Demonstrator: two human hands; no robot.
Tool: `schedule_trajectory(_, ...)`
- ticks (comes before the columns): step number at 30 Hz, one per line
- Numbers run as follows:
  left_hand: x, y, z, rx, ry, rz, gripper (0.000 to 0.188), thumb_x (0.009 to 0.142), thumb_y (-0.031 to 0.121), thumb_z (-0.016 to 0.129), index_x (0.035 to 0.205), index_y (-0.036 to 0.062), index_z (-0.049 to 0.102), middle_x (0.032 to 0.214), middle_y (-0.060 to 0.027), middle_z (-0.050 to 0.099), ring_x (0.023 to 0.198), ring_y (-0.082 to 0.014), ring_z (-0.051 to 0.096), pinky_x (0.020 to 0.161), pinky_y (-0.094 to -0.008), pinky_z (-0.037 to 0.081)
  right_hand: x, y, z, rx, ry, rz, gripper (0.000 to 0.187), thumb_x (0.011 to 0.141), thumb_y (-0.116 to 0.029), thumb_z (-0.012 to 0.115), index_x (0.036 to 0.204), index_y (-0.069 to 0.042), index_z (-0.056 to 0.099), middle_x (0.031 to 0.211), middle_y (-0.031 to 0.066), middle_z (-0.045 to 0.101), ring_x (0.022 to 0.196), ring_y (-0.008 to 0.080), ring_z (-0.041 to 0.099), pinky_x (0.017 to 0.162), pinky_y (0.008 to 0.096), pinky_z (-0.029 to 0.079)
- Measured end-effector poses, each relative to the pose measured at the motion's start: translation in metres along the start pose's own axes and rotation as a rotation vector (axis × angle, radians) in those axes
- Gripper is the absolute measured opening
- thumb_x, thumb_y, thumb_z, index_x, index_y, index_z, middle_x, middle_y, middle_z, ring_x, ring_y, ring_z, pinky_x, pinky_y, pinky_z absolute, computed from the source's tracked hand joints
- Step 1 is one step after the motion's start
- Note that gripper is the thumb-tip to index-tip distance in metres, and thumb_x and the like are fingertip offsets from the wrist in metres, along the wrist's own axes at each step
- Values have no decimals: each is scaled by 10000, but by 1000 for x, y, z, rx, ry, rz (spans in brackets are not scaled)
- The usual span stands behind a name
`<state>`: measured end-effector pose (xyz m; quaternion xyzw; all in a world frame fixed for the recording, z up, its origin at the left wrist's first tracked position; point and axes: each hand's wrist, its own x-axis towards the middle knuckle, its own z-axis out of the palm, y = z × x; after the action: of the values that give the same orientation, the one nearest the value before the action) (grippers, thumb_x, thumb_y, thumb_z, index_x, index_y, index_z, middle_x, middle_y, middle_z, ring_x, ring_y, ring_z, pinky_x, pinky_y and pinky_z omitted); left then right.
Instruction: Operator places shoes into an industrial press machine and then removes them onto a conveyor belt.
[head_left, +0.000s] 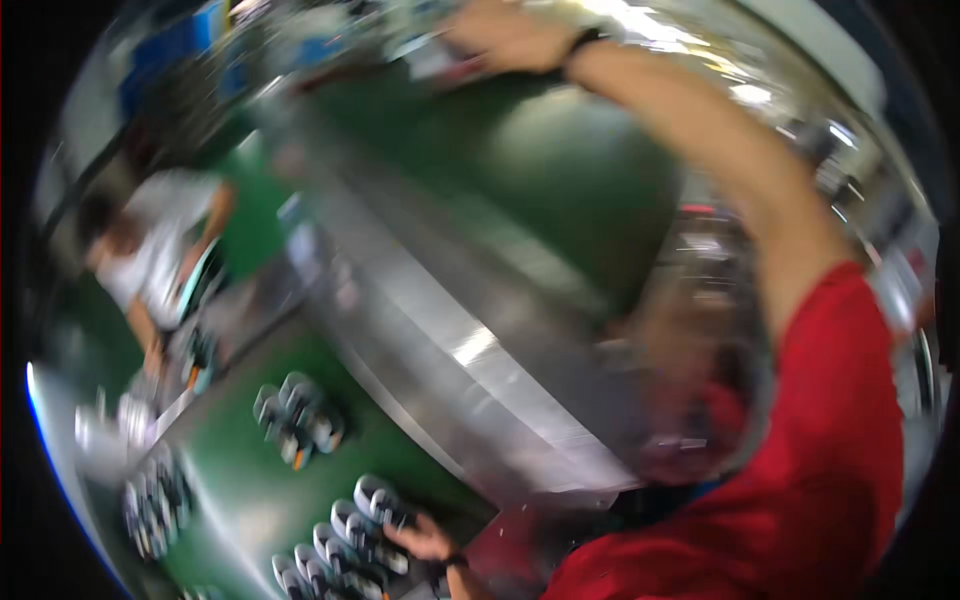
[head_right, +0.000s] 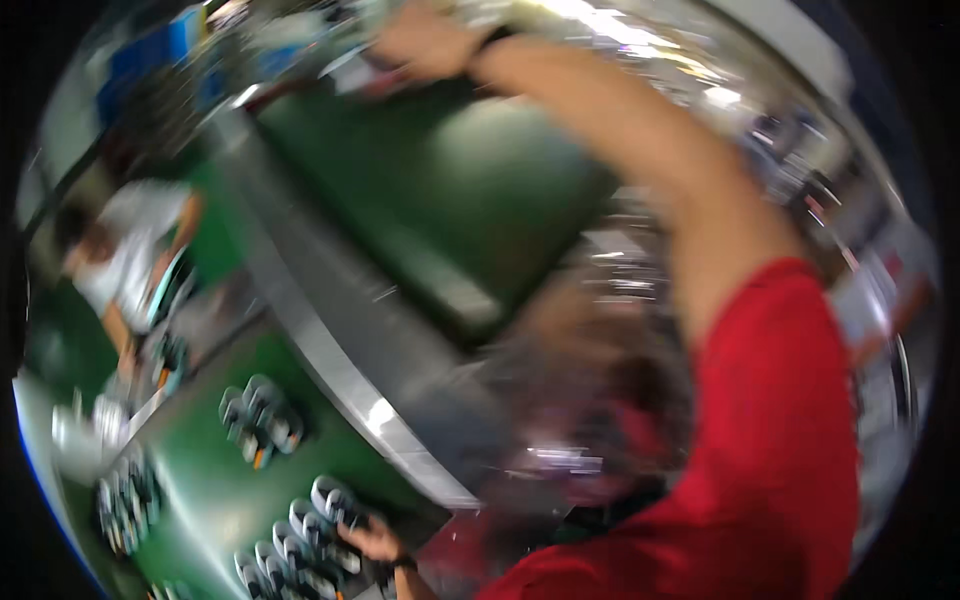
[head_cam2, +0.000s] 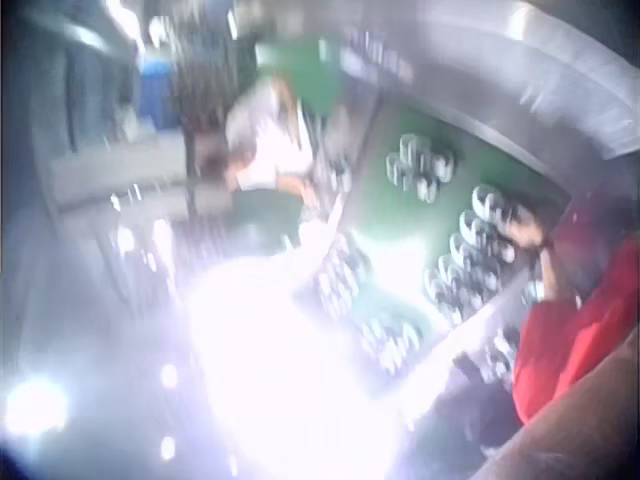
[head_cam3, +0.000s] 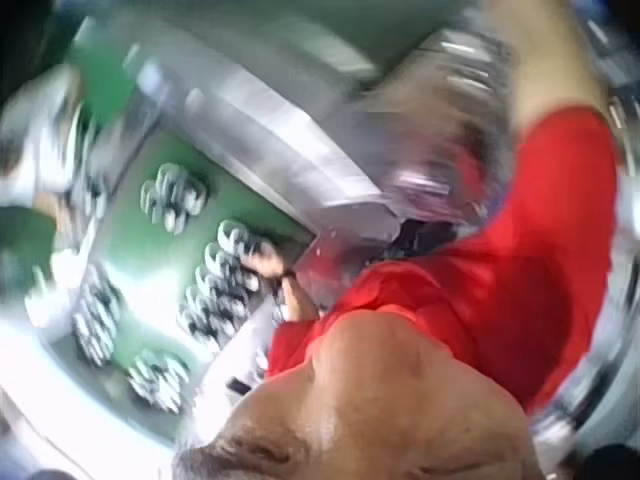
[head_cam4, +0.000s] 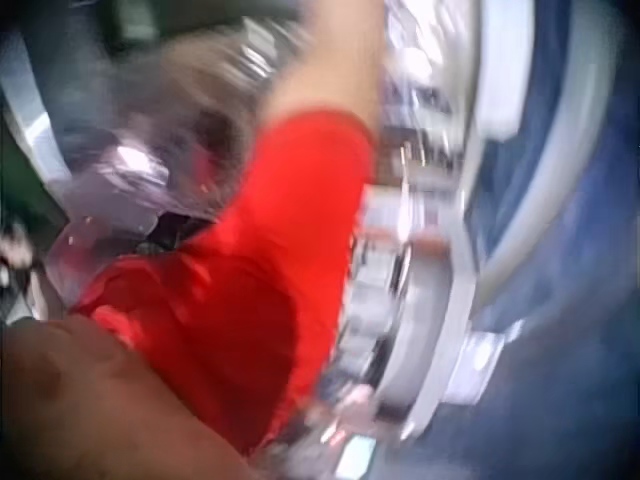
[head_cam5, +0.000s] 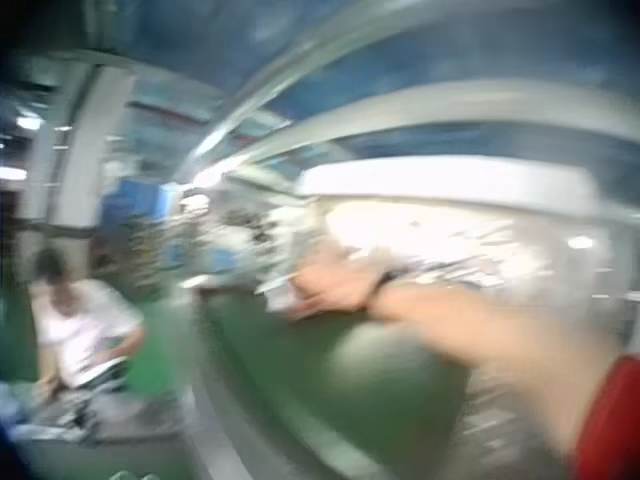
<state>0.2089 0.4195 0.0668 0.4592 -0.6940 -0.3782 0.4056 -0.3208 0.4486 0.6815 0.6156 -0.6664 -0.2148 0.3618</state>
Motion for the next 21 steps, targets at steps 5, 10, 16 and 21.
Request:
schedule_trajectory(5, 30, 72, -9, 392, -80, 961, 371, 925, 197, 614, 1175, -77, 606, 1081, -194, 658, 954, -357, 629, 875, -408, 510, -95, 7, -77, 118, 161, 310, 295, 501, -316, 728, 640, -87, 605, 691, 131, 628, 677, 289, 601, 636, 437, 441)
schedule_trajectory(10, -29, 212, 34, -27, -665, 1118, 375, 929, 235, 586, 1152, -66, 611, 1088, -188, 653, 954, -350, 625, 862, -427, 506, -231, -8, -206, 3, 408, 593, 656, 410, -412, 794, 899, -49, 551, 827, 85, 505, 893, 273, 469, 797, 432, 354)
schedule_trajectory(16, -132, 311, 43, -270, -1390, 1252, 387, 935, 280, 553, 1124, -52, 617, 1097, -182, 647, 954, -340, 619, 846, -451, 502, -398, -99, -362, -19, 415, 905, 555, 462, -335, 776, 847, -15, 536, 888, 145, 505, 952, 307, 478, 850, 417, 397)
schedule_trajectory(21, -209, 338, 14, -253, -2425, -173, 404, 939, 317, 525, 1100, -40, 623, 1104, -176, 642, 954, -333, 615, 833, -470, 499, -488, -204, -483, 102, 230, 1243, 498, 491, -315, 774, 806, -6, 542, 788, 150, 513, 805, 315, 531, 734, 377, 429)
